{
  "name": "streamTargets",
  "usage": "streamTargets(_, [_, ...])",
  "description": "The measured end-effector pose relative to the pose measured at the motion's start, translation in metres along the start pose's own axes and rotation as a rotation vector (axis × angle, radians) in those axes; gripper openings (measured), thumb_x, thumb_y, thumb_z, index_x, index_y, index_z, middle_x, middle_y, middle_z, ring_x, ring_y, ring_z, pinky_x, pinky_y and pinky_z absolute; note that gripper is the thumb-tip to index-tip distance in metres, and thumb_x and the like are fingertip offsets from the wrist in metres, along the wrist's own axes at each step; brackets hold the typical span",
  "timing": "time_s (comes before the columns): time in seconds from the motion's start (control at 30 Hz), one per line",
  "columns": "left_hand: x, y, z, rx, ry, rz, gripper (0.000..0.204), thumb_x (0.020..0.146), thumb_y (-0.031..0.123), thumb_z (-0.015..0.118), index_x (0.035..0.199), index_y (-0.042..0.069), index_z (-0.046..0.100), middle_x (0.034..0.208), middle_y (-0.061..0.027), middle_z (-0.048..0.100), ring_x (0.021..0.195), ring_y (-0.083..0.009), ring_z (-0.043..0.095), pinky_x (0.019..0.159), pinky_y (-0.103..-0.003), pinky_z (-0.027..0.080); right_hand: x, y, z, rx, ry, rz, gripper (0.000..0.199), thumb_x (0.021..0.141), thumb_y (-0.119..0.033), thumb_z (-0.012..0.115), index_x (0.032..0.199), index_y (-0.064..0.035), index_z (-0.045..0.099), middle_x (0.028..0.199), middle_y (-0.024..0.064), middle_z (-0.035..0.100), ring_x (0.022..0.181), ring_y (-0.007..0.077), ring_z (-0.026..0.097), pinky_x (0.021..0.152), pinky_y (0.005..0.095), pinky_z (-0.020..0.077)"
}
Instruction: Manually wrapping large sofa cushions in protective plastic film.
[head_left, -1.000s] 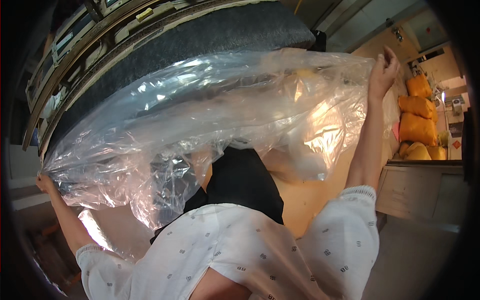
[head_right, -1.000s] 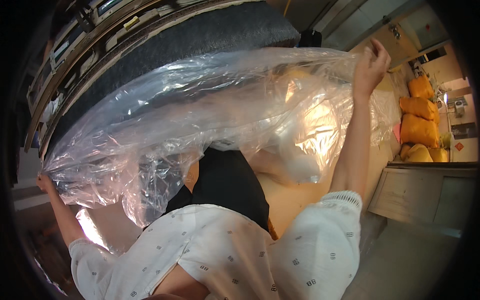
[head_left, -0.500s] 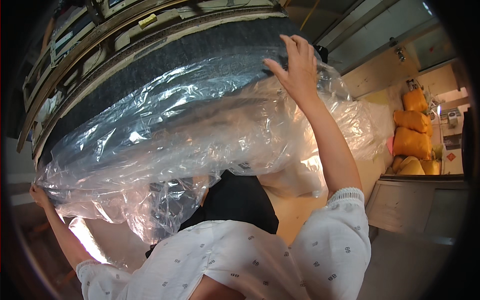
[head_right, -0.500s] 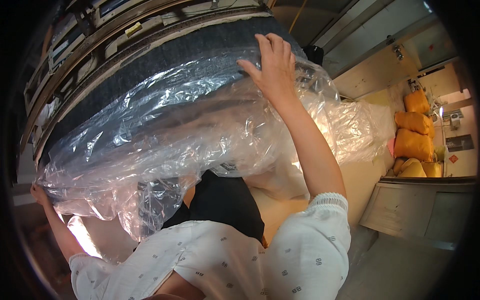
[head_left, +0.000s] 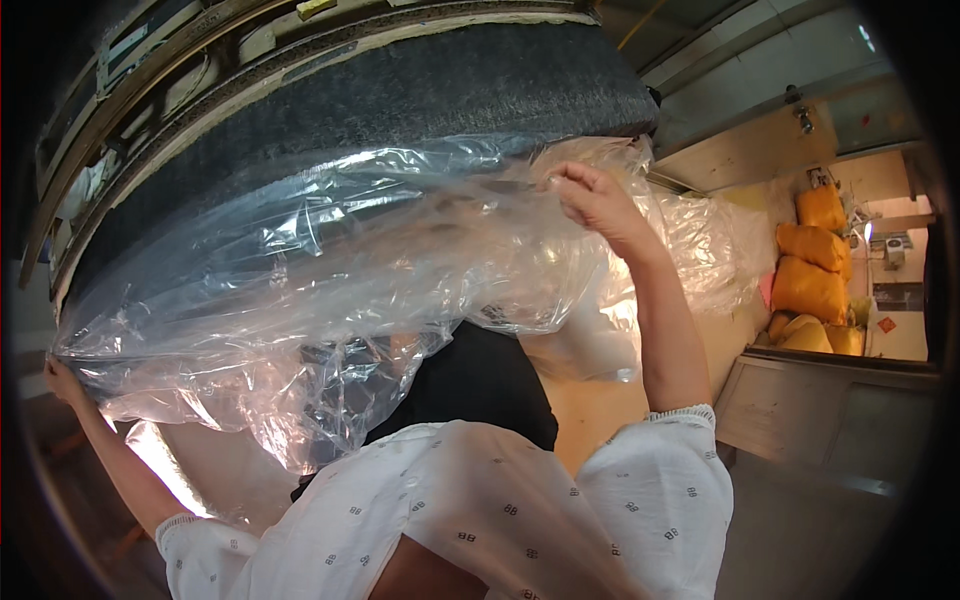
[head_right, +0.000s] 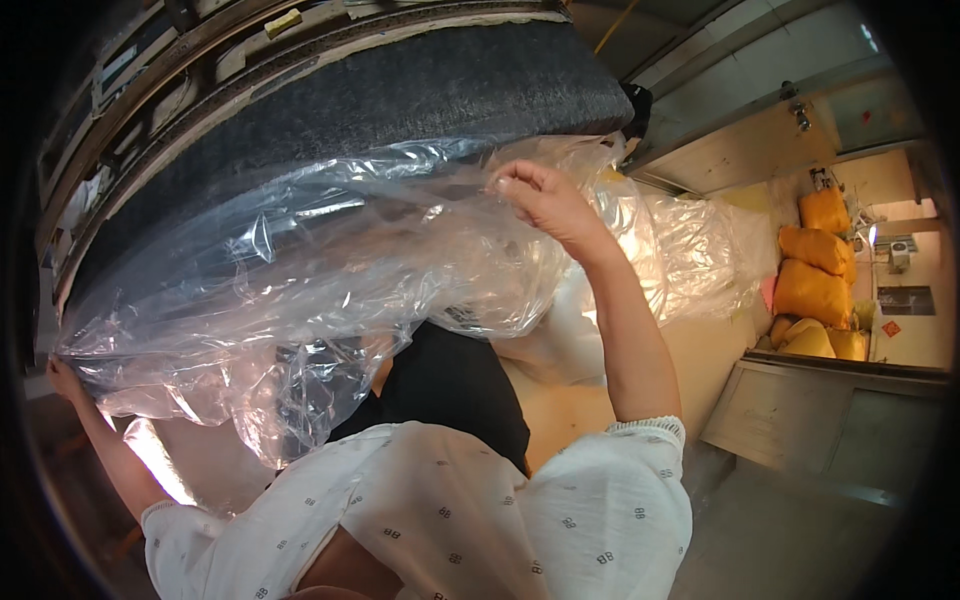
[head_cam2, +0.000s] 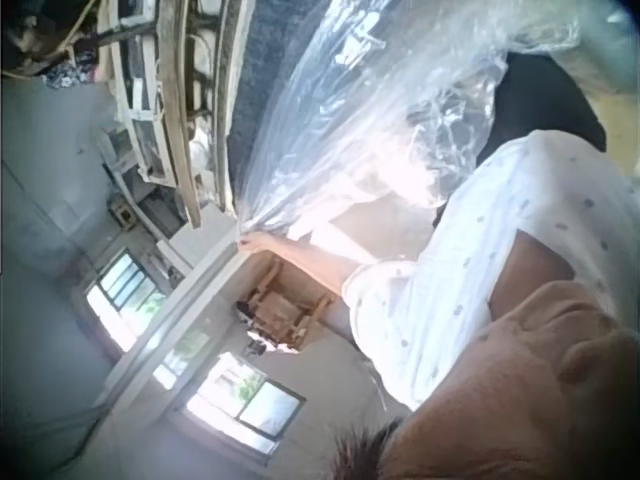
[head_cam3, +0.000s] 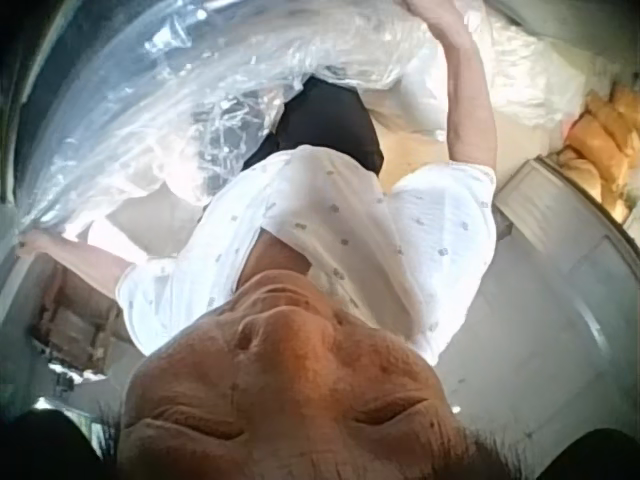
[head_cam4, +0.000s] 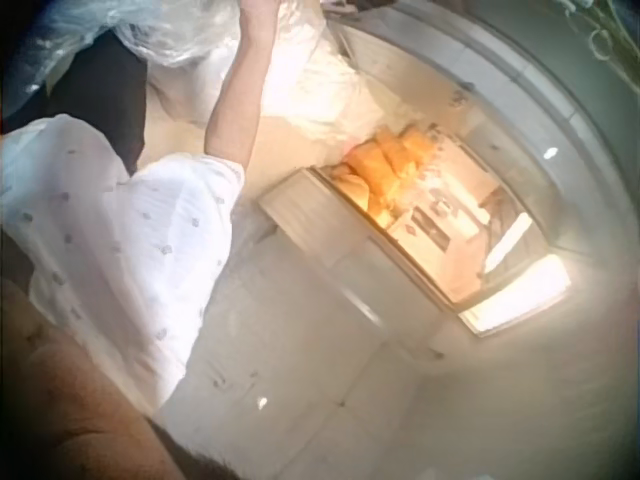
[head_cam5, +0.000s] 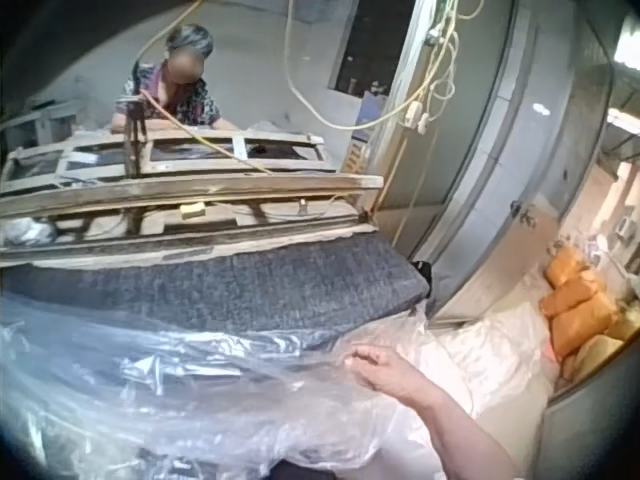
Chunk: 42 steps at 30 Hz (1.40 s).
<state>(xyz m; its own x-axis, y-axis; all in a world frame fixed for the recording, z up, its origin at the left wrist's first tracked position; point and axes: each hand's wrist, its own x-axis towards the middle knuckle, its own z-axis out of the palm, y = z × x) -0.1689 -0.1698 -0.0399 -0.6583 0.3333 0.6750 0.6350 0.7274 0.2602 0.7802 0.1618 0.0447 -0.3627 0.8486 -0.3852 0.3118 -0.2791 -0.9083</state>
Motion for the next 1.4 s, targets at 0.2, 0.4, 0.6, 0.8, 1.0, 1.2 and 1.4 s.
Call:
streamTargets(0.2, [-0.004, 0.004, -0.020, -0.138, 0.206, -0.231, 0.045, 0.088, 0.034, 0.055, 0.109, -0.005, 0.061, 0.109, -0.0183, 0.062, 0.101, -0.0282, 0.058, 0.087, -0.035, 0.044, 0.038, 0.040, 0.022, -0.106, 0.325, -0.446, 0.020, 0.085, -0.020, 0.060, 0.088, -0.0006, 0.063, 0.074, -0.0014, 0.057, 0.068, 0.0073, 0.050, 0.062, 0.0221, 0.0403])
streamTargets(0.4, [0.048, 0.005, -0.128, -0.555, 0.077, -0.298, 0.038, 0.093, 0.027, 0.054, 0.114, -0.004, 0.057, 0.110, -0.0128, 0.062, 0.103, -0.0196, 0.058, 0.087, -0.031, 0.044, 0.028, 0.032, 0.022, -0.330, 0.507, -0.607, 0.018, 0.080, -0.019, 0.064, 0.081, -0.0004, 0.063, 0.070, 0.0081, 0.060, 0.064, 0.0158, 0.055, 0.062, 0.0268, 0.0425])
streamTargets(0.6, [0.023, -0.031, -0.210, -0.771, -0.050, -0.284, 0.047, 0.092, 0.030, 0.054, 0.128, 0.000, 0.047, 0.125, -0.0103, 0.054, 0.114, -0.0194, 0.051, 0.097, -0.030, 0.039, 0.035, 0.007, 0.025, -0.532, 0.547, -0.587, 0.020, 0.078, -0.022, 0.064, 0.076, -0.0031, 0.063, 0.069, 0.0094, 0.060, 0.065, 0.0248, 0.058, 0.064, 0.0345, 0.0430])
streamTargets(0.8, [-0.041, -0.049, -0.206, -0.721, -0.186, -0.460, 0.038, 0.089, 0.029, 0.061, 0.120, 0.009, 0.058, 0.119, -0.0035, 0.058, 0.103, -0.0118, 0.053, 0.082, -0.024, 0.041, 0.047, 0.000, 0.004, -0.766, 0.576, -0.789, 0.014, 0.077, -0.022, 0.065, 0.079, -0.0082, 0.063, 0.079, 0.0034, 0.056, 0.079, 0.0203, 0.054, 0.071, 0.0322, 0.0394])
streamTargets(1.0, [-0.031, 0.011, -0.160, -0.853, -0.150, -0.318, 0.040, 0.090, 0.025, 0.059, 0.122, 0.001, 0.053, 0.113, -0.0065, 0.058, 0.098, -0.0126, 0.054, 0.082, -0.026, 0.043, 0.084, -0.092, -0.046, -0.497, 0.760, -1.102, 0.010, 0.091, -0.015, 0.052, 0.092, -0.0069, 0.058, 0.081, 0.0046, 0.062, 0.081, 0.0175, 0.059, 0.077, 0.0298, 0.0454])
streamTargets(1.2, [-0.052, 0.154, -0.100, 0.063, 0.014, 0.058, 0.035, 0.095, 0.033, 0.044, 0.112, 0.006, 0.056, 0.103, -0.0124, 0.059, 0.101, -0.0233, 0.055, 0.088, -0.037, 0.043, 0.168, -0.129, -0.060, -0.664, 0.932, -0.870, 0.033, 0.094, -0.027, 0.044, 0.110, 0.0007, 0.053, 0.105, 0.0171, 0.061, 0.097, 0.0313, 0.058, 0.084, 0.0371, 0.0441])
streamTargets(1.4, [-0.076, 0.223, -0.034, -0.701, 0.024, -0.355, 0.020, 0.083, 0.024, 0.061, 0.088, 0.005, 0.065, 0.072, -0.0040, 0.062, 0.067, -0.0109, 0.056, 0.065, -0.026, 0.044, 0.236, -0.022, -0.096, -0.503, 0.738, -0.825, 0.022, 0.091, -0.021, 0.055, 0.096, 0.0005, 0.058, 0.085, 0.0072, 0.059, 0.078, 0.0162, 0.053, 0.075, 0.0271, 0.0432])
